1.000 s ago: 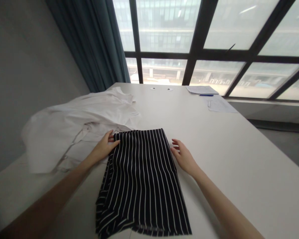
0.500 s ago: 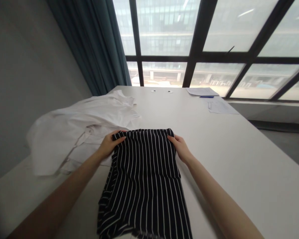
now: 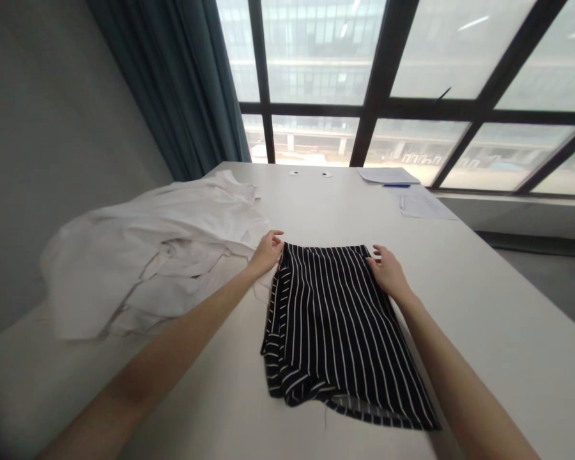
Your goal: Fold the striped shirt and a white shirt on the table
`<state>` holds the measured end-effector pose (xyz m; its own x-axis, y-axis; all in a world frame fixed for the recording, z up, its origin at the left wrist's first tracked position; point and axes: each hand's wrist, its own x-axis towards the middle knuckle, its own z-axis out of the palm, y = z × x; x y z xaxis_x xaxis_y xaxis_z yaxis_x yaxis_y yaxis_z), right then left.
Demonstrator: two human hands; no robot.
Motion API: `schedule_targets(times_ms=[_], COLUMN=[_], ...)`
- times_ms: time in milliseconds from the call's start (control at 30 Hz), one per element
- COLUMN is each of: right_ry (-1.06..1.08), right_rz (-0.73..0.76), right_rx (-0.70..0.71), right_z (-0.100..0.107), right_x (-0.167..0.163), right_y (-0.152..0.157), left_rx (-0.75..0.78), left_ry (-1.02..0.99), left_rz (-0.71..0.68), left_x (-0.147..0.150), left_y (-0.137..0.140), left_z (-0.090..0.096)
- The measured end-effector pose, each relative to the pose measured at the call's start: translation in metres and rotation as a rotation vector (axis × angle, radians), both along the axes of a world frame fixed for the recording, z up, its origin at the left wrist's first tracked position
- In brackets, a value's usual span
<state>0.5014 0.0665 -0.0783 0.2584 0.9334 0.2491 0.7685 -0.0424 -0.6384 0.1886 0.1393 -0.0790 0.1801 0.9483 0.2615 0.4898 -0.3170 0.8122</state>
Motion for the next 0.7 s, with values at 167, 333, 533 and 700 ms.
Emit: schedule_targets(times_ms=[167, 333, 533, 700], right_ry=[-0.299, -0.584, -0.666, -0.671], right_rz=[0.277, 0.307, 0.340, 0.488], right_rx=[0.052, -0.044, -0.058, -0.054], right_z=[-0.017, -0.032, -0.034, -0.029], right_x=[-0.028, -0.044, -0.025, -0.021], right_y=[-0.019, -0.042, -0.049, -0.058], left_rx=[0.128, 0.163, 0.128, -0.024], left_ry=[0.164, 0.298, 0.393, 0.484], left_rz=[-0.075, -0.140, -0.254, -0.451], left_x=[-0.010, -0.040, -0.087, -0.112], left_y=[-0.007, -0.020, -0.032, -0.045], left_z=[-0.020, -0.036, -0.029, -0.003])
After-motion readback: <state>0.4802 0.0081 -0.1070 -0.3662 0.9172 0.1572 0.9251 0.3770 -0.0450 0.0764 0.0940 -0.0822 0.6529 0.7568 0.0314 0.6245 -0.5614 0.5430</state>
